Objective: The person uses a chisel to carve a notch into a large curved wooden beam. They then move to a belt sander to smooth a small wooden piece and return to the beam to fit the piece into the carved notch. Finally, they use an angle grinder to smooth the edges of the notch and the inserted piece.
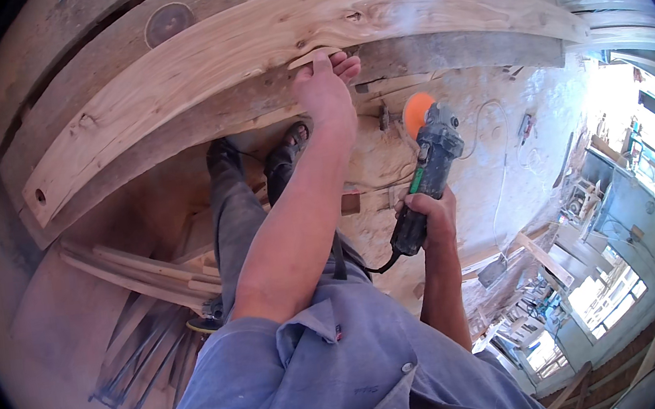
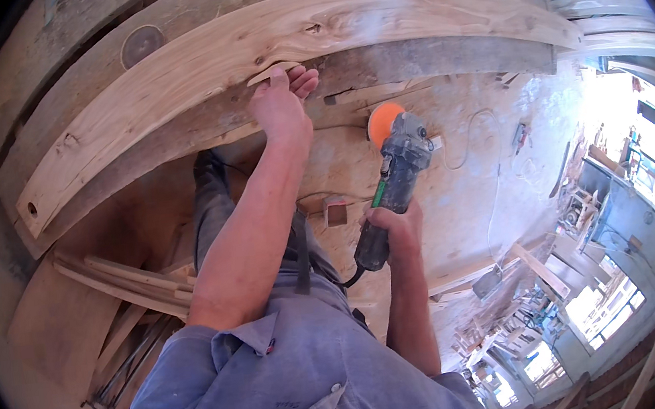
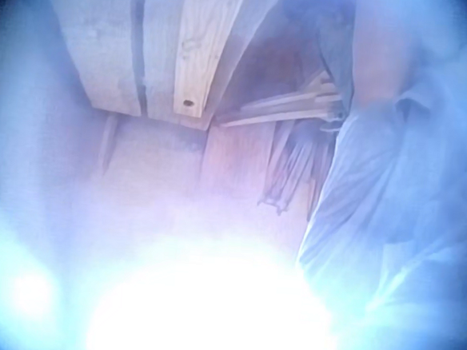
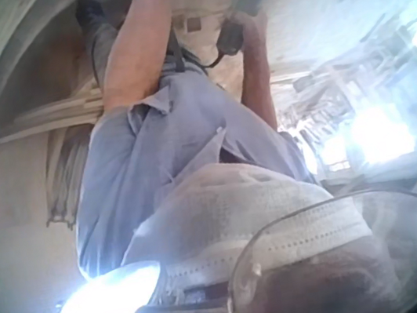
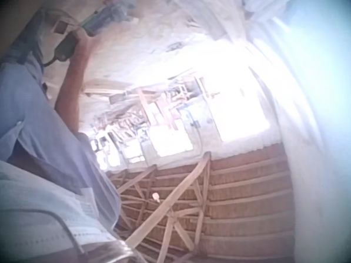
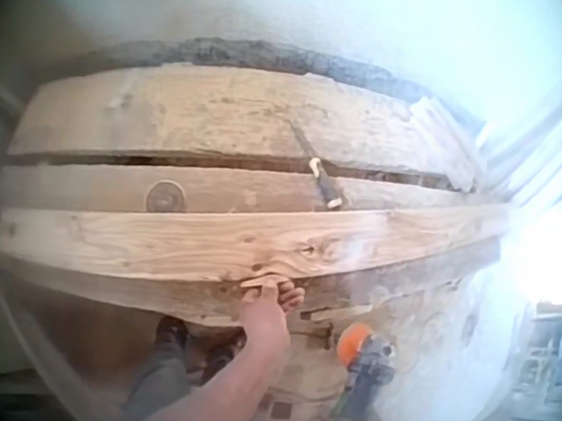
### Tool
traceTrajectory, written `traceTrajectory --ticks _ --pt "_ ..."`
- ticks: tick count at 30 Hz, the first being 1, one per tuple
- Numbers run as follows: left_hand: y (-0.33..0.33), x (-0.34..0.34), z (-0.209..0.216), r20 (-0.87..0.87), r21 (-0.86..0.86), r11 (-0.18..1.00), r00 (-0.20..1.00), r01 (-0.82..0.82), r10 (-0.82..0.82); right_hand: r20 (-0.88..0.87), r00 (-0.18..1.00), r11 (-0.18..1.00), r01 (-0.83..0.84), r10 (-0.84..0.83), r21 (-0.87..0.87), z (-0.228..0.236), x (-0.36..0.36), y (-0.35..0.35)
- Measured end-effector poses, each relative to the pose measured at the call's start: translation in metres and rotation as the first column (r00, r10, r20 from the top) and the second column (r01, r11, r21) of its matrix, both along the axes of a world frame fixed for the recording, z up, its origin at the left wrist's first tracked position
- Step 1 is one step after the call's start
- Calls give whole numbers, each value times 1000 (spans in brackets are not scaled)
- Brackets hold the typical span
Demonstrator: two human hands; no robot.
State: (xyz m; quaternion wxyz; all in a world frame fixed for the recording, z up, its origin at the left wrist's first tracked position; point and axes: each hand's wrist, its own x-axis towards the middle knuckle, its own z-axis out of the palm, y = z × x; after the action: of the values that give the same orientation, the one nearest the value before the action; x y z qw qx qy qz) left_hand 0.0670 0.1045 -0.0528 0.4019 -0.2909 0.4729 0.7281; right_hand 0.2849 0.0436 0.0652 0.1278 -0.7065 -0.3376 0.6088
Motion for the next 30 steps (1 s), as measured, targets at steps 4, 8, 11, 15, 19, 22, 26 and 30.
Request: traceTrajectory --ticks 4,8,11,15,19,22,26,30 --pt "-1 1 0 -16 9 1000 1000 20 -20 20 999 999 -39 38 15 -2 1 -2" --pt "-1 2 -1 -23 11 1000 1000 15 -14 -15 999 999 -39 40 37 -7 3 -5" --pt "-1 3 -2 -31 9 1000 999 20 -20 -14 999 998 -44 44 43 -7 2 -4" --pt "-1 5 -2 -39 26 1000 999 0 1 8 999 998 -36 36 44 -6 -1 -4" --pt "-2 2 0 -56 -23 996 995 81 -83 17 999 999 -44 43 27 -7 3 -4" --pt "0 -3 6 -48 -44 992 992 117 -119 30 999 999 -42 41 21 -6 1 -4" --pt "0 -4 3 -63 -64 988 988 140 -144 17 1000 999 -23 23 29 -5 -2 -4" --pt "3 -4 5 -49 -74 990 992 117 -121 8 1000 1000 -1 1 2 -1 -3 -2"
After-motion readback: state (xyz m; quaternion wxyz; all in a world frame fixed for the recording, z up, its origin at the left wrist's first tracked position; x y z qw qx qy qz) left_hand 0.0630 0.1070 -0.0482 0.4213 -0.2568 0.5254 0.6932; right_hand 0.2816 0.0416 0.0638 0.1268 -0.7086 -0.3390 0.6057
